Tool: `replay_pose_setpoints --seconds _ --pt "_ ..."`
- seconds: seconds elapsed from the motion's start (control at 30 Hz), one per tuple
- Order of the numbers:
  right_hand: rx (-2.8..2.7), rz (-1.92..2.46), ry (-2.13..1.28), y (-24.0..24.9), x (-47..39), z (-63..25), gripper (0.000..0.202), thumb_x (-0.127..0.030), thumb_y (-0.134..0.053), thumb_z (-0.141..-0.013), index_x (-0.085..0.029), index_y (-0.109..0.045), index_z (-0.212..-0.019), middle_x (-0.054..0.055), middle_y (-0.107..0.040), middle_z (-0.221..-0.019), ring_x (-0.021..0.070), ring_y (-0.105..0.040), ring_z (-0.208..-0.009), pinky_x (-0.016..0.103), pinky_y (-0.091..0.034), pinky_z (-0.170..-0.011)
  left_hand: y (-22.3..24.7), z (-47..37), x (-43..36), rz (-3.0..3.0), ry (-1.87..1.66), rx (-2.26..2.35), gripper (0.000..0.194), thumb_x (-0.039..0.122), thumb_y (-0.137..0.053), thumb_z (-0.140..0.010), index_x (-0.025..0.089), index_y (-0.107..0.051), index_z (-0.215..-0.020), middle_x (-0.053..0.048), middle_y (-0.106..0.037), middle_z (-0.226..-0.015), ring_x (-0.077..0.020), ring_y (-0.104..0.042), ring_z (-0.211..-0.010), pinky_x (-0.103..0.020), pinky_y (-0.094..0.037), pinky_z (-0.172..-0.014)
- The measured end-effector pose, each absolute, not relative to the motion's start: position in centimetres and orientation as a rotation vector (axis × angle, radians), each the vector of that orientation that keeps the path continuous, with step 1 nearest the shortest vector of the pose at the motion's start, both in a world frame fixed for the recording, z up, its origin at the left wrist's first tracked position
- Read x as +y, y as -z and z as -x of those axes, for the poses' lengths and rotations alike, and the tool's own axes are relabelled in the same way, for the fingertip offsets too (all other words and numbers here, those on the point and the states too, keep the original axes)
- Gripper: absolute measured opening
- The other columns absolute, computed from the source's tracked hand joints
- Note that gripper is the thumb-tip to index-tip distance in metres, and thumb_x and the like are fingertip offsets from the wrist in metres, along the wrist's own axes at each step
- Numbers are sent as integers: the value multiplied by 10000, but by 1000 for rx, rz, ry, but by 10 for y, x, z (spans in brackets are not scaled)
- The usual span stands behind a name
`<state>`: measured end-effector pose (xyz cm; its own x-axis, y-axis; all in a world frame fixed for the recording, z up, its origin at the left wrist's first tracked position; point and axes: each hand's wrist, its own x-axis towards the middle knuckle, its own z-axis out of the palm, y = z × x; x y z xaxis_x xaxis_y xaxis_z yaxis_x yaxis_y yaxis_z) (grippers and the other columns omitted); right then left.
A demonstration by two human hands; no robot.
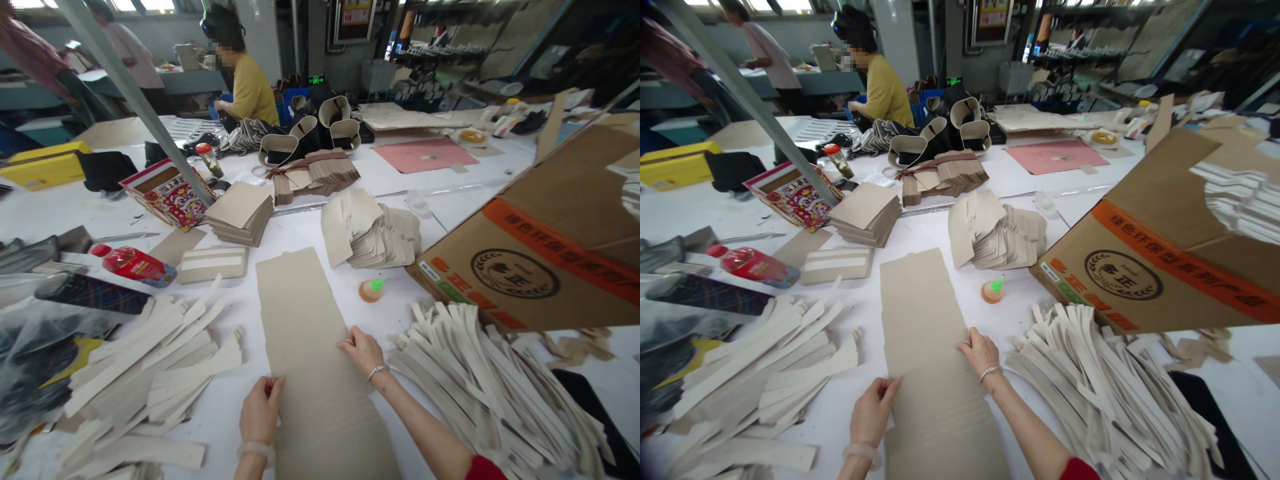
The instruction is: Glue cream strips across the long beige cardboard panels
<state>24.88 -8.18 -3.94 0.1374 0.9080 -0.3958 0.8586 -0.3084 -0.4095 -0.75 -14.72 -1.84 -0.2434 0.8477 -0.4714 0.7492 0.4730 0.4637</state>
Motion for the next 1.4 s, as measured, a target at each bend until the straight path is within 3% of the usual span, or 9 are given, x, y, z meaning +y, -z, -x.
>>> replay_pose_setpoints --seconds 0.2,0.37,0.57,0.87,1.07,1.23,1.4 --pt "-1876 2277 -862 43 -76 -245 182 -392 -571 -754 -225 -498 -755 -19 -580 -645 146 -533 -626 233 -257 -529 21 8 -139 -1294 -116 2072 368 538 -375 -788 226 -557 -719 -7 -641 -672 -191 -607 -671 -266 -389 -592" --pt "-1878 2137 -639 29 -92 -252 199 -356 -564 -758 -220 -476 -873 23 -583 -871 173 -536 -811 243 -351 -643 19 13 -152 -1395 -206 2135 355 527 -379 -790 219 -517 -900 -2 -607 -769 -168 -591 -698 -262 -400 -612" --pt "-2037 2087 -865 26 -158 -262 53 -225 -545 -742 -217 -497 -762 24 -563 -835 169 -522 -818 248 -365 -710 8 8 -202 -1634 45 1925 162 307 -443 -790 243 -521 -917 -11 -551 -1024 -141 -568 -855 -239 -386 -671" --pt "-2049 2190 -928 27 -214 -254 120 -121 -504 -692 -187 -511 -792 55 -593 -846 186 -526 -810 266 -344 -705 5 -5 -237 -1618 272 1913 119 266 -453 -761 203 -480 -858 -29 -593 -912 -165 -564 -814 -260 -367 -681" --pt "-1735 2181 -1237 45 -247 -273 105 -119 -476 -673 -190 -480 -595 12 -589 -655 152 -526 -661 235 -342 -620 23 -5 -283 -1405 -48 1813 153 304 -401 -793 198 -487 -725 -16 -612 -757 -143 -562 -740 -237 -382 -694" --pt "-1666 2081 -1076 39 -216 -276 117 -262 -450 -776 -206 -478 -677 -15 -566 -624 139 -502 -605 227 -320 -570 36 -15 -275 -1273 -366 1872 323 467 -369 -791 200 -495 -660 10 -579 -641 -142 -535 -641 -236 -387 -632" --pt "-1729 2138 -955 38 -172 -272 144 -298 -551 -735 -211 -487 -639 -27 -562 -587 129 -492 -581 222 -276 -541 39 -22 -247 -1233 -414 2056 344 515 -425 -738 201 -510 -624 22 -555 -570 -142 -507 -568 -250 -366 -591"
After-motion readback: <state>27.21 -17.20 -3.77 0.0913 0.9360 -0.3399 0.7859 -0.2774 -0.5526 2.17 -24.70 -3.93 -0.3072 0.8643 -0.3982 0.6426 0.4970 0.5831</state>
